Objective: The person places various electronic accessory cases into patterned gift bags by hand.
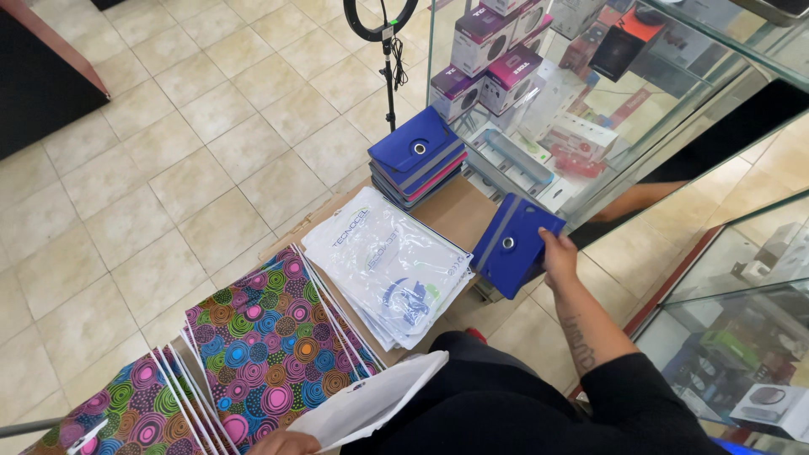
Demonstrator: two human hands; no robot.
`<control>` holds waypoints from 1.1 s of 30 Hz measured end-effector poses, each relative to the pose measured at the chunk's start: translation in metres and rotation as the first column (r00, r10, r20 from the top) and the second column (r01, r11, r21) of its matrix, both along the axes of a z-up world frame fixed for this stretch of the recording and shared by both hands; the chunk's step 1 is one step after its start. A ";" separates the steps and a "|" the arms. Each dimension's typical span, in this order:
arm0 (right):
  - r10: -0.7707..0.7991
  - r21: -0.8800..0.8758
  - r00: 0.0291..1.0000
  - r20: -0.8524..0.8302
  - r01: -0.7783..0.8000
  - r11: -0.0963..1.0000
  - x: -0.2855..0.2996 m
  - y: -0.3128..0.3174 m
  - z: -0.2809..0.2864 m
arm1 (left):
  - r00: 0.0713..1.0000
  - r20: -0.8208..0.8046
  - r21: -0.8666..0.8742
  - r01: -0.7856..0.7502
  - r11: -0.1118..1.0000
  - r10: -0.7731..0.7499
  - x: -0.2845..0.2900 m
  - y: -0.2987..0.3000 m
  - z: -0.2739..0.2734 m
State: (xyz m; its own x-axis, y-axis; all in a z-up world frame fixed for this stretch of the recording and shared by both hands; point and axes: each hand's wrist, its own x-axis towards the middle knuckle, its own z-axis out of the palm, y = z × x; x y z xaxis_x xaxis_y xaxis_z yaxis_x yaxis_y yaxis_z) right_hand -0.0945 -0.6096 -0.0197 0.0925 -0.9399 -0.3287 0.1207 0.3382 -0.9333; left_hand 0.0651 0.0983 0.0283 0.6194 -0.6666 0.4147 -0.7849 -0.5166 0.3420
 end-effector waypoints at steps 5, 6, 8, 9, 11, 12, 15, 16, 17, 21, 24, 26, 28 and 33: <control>0.293 -0.123 0.954 -0.057 -0.298 0.947 0.000 0.034 0.149 | 0.973 -0.131 -0.034 0.185 0.982 -0.188 -0.005 -0.062 0.149; 0.380 -0.110 0.922 0.069 -0.372 0.922 0.002 0.042 0.181 | 0.969 -0.174 -0.034 0.172 0.985 -0.175 -0.009 -0.071 0.168; 0.477 -0.164 0.854 0.210 -0.450 0.878 0.007 0.067 0.235 | 0.973 -0.120 -0.022 0.196 0.980 -0.197 -0.007 -0.079 0.173; 0.563 -0.222 0.755 0.337 -0.517 0.827 0.010 0.080 0.261 | 0.973 -0.070 -0.006 0.218 0.976 -0.218 -0.007 -0.082 0.176; 0.625 -0.305 0.662 0.412 -0.546 0.780 0.013 0.104 0.281 | 0.964 -0.141 0.052 0.236 0.970 -0.226 -0.005 -0.089 0.182; 0.679 -0.384 0.561 0.474 -0.563 0.732 0.014 0.116 0.291 | 0.948 -0.217 0.109 0.259 0.960 -0.231 -0.004 -0.092 0.185; 0.748 -0.455 0.399 0.530 -0.610 0.649 0.015 0.157 0.280 | 0.891 -0.313 0.146 0.386 0.911 -0.328 0.011 -0.093 0.168; 0.747 -0.456 0.397 0.533 -0.609 0.649 0.016 0.164 0.292 | 0.893 -0.310 0.149 0.385 0.911 -0.327 0.009 -0.095 0.183; 0.920 -0.689 0.326 0.218 -0.615 0.382 0.018 0.171 0.304 | 0.891 -0.377 0.232 0.353 0.906 -0.251 0.009 -0.099 0.198; 0.930 -0.780 0.270 -0.248 -0.625 -0.027 0.011 0.177 0.326 | 0.872 -0.475 0.415 0.337 0.845 -0.115 0.018 -0.095 0.188; 0.889 -0.769 0.382 -0.254 -0.637 0.054 0.009 0.169 0.322 | 0.833 -0.492 0.274 0.422 0.864 -0.252 0.012 -0.097 0.172; 0.912 -0.803 0.336 -0.235 -0.595 0.012 0.016 0.169 0.323 | 0.849 -0.458 0.283 0.418 0.863 -0.261 0.008 -0.108 0.184; 0.932 -0.837 0.290 -0.216 -0.546 -0.025 0.025 0.176 0.324 | 0.866 -0.420 0.295 0.413 0.862 -0.272 0.003 -0.118 0.204; 0.990 -0.840 0.118 -0.077 -0.542 -0.001 0.041 0.184 0.312 | 0.789 -0.610 0.360 0.360 0.860 -0.075 -0.003 -0.128 0.217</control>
State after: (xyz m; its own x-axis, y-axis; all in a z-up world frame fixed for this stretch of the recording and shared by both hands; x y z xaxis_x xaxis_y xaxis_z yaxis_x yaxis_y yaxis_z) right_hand -0.0536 -0.4252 0.2919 0.7940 0.0458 0.6062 0.6072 -0.0121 -0.7944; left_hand 0.0622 -0.0299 0.2452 0.4550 -0.8288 -0.3258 -0.6348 -0.5584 0.5340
